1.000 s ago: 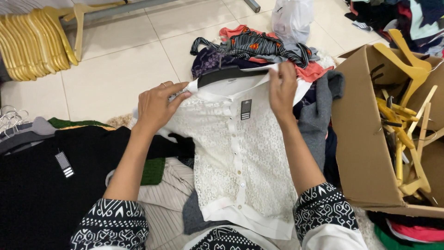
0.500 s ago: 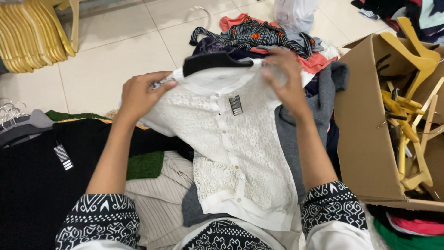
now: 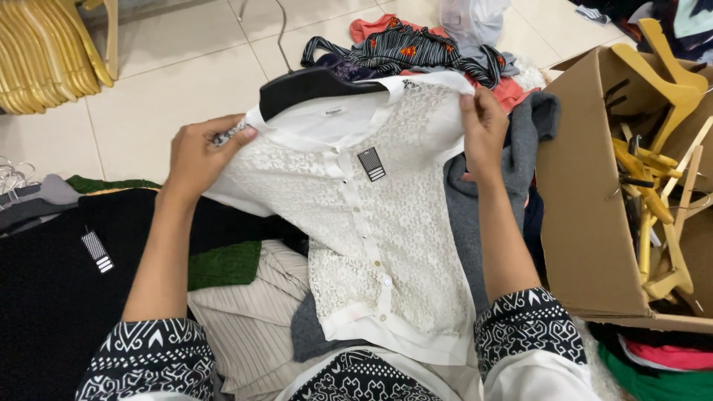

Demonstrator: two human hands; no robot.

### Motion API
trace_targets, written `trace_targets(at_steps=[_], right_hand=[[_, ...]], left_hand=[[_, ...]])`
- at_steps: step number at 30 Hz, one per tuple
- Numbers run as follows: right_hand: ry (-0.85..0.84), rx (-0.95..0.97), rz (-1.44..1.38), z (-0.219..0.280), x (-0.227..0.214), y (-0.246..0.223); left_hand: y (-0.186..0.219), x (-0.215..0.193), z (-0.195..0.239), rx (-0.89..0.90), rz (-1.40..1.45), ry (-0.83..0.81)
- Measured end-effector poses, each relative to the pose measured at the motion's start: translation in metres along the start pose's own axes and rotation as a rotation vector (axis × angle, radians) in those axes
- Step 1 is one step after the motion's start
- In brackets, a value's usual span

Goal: The person buttons a white cardigan, places it on a hanger, and sets it aside. They then button a gray cardigan, place it on a hanger, and set it aside. Finally, they place a dark blue patterned cardigan on a hanger.

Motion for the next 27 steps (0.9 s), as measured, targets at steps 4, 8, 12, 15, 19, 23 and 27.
trace_targets(at_steps=[4,8,12,15,19,23,27], right_hand=[[0.080,0.100,-0.105,-0.011,-0.016,0.020],[-0.072,0.137,-0.160,-0.017,-0.006,-0.002],[-0.335,0.153,-0.200,-0.022,0.019,-0.082],[-0.424,0.046,-0.206,-0.025,0.019,-0.107],[-0.572,-0.308,0.137,-0.027,0.027,-0.109],[-0.606,-0.378,0.250,-0.025,0.043,-0.104],[-0.589,-0.317,0.231,-0.029,0.033,-0.102]], left_hand=[[0.001,-0.017,0.006,0.048,-0.040,0.042],[0.002,-0.015,0.010,0.094,-0.010,0.057],[0.002,-0.010,0.009,0.112,-0.031,0.056],[0.007,-0.005,0.010,0.112,-0.013,0.066],[0.001,0.009,0.000,0.099,0.002,0.062],[0.023,0.022,-0.002,0.089,0.045,0.017],[0.042,0.018,0.003,0.052,0.052,-0.032]])
Point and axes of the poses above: each hand's wrist, its own z-axis away from the middle knuckle, its own x-axis out of the palm, y = z × x, the point moved 6 cm from there along -z, towards the middle knuckle, and after that the axes turned 11 degrees about -x, right-handed, at the moved point
